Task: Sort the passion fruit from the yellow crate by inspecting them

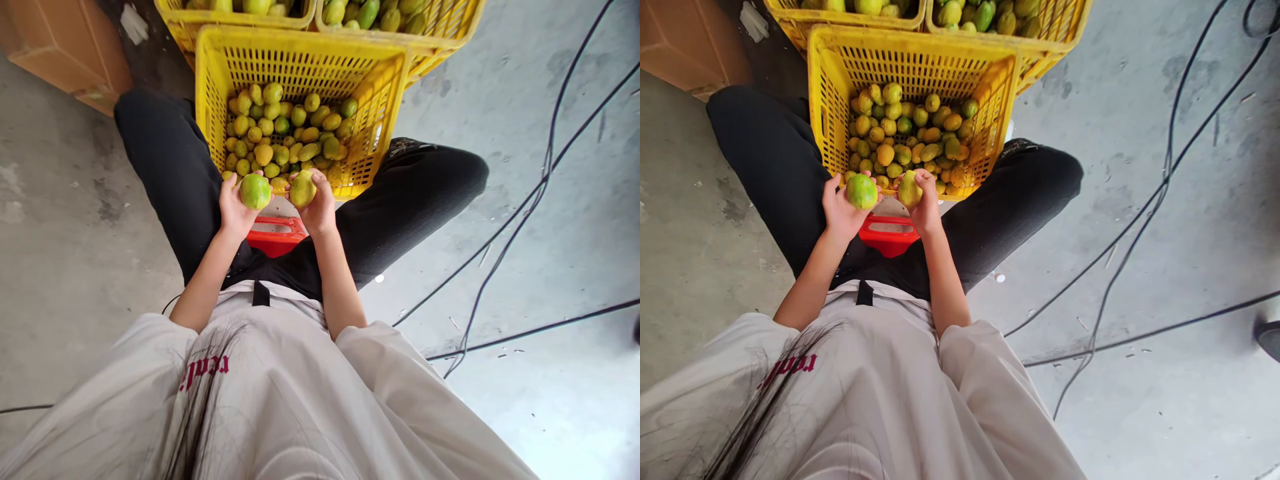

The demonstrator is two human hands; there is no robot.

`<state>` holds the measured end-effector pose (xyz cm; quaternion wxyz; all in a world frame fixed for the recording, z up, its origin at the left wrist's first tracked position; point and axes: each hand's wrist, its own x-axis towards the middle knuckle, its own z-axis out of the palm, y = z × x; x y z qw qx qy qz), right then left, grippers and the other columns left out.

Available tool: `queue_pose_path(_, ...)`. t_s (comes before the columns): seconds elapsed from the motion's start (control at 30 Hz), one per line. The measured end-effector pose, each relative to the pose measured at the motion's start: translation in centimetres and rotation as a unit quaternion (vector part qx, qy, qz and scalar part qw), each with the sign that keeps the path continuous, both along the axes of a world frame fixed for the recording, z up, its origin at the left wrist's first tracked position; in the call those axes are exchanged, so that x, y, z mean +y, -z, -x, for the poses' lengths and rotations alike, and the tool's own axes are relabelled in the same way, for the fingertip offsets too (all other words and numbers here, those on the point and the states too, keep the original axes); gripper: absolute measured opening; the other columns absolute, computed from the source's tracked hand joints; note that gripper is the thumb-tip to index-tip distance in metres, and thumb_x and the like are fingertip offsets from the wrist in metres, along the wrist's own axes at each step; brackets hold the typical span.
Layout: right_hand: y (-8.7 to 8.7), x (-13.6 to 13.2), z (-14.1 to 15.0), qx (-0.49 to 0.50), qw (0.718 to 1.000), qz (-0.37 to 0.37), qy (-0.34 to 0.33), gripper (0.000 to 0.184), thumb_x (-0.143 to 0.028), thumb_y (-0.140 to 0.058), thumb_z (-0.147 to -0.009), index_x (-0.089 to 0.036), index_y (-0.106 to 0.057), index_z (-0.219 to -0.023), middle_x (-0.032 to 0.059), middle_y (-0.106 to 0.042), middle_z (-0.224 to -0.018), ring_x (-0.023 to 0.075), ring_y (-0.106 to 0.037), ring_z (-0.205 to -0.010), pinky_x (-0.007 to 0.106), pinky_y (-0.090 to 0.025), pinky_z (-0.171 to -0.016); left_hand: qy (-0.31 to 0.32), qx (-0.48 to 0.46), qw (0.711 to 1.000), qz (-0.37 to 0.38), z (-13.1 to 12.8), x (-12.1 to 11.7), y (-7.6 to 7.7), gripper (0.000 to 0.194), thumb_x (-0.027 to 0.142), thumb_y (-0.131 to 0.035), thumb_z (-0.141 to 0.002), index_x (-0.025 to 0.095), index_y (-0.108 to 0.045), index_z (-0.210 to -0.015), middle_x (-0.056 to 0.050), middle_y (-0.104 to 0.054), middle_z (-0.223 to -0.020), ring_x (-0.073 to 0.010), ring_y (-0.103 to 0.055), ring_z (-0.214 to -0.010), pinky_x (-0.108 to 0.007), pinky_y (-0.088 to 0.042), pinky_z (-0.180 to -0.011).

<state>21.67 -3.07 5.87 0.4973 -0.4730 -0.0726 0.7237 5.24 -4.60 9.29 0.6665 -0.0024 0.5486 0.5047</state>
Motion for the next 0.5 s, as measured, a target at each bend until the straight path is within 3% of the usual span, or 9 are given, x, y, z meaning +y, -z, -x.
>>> queue_pose_path(0.13, 0.1, 0.4, -0.1, 0.054, 0.998, 0.001, 0.025, 0.014, -0.039, -0.067, -0.098, -0.028, -0.065, -0.106, 0.0003, -0.08, -0.098, 0.0257, -0.082, -0.114, 0.043, -0.07, -0.104, -0.003, -0.029, 0.999, -0.015, -0.1, 0.0, -0.4, 0.033, 0.05, -0.058, -0.106, 0.023, -0.074, -0.116, -0.008, -0.082, -0.116, -0.0299, -0.075, -0.139, -0.044, -0.061, -0.118)
queue_pose_path(0.23, 0.3, 0.3, 0.0, 0.062, 0.997, -0.018, 0.031, 0.015, -0.037, -0.073, -0.096, -0.03, -0.063, -0.105, -0.0015, -0.08, -0.101, 0.0248, -0.082, -0.119, 0.043, -0.07, -0.106, 0.029, -0.029, 0.999, -0.016, -0.1, -0.1, -0.6, 0.032, 0.049, -0.058, -0.109, 0.022, -0.073, -0.118, -0.008, -0.081, -0.121, -0.0284, -0.074, -0.139, -0.04, -0.063, -0.114)
queue_pose_path(0.37, 0.6, -0.2, 0.1, 0.038, 0.998, -0.038, 0.028, 0.034, -0.043, -0.087, -0.088, -0.031, -0.058, -0.101, -0.0041, -0.077, -0.097, 0.0196, -0.082, -0.099, 0.034, -0.071, -0.093, 0.026, 0.018, 0.999, -0.038, 0.0, -0.5, -0.2, 0.021, 0.047, -0.07, -0.103, 0.027, -0.072, -0.11, -0.004, -0.08, -0.12, -0.0242, -0.077, -0.129, -0.028, -0.066, -0.091)
queue_pose_path(0.5, 0.3, -0.6, 0.0, 0.023, 0.999, -0.023, -0.028, 0.039, -0.052, -0.087, -0.088, -0.032, -0.057, -0.103, -0.005, -0.072, -0.088, 0.0198, -0.077, -0.083, 0.032, -0.069, -0.072, 0.025, 0.008, 0.999, -0.028, -0.1, -0.6, 0.5, 0.03, 0.057, -0.078, -0.099, 0.03, -0.071, -0.111, -0.003, -0.08, -0.12, -0.0241, -0.08, -0.126, -0.03, -0.067, -0.095)
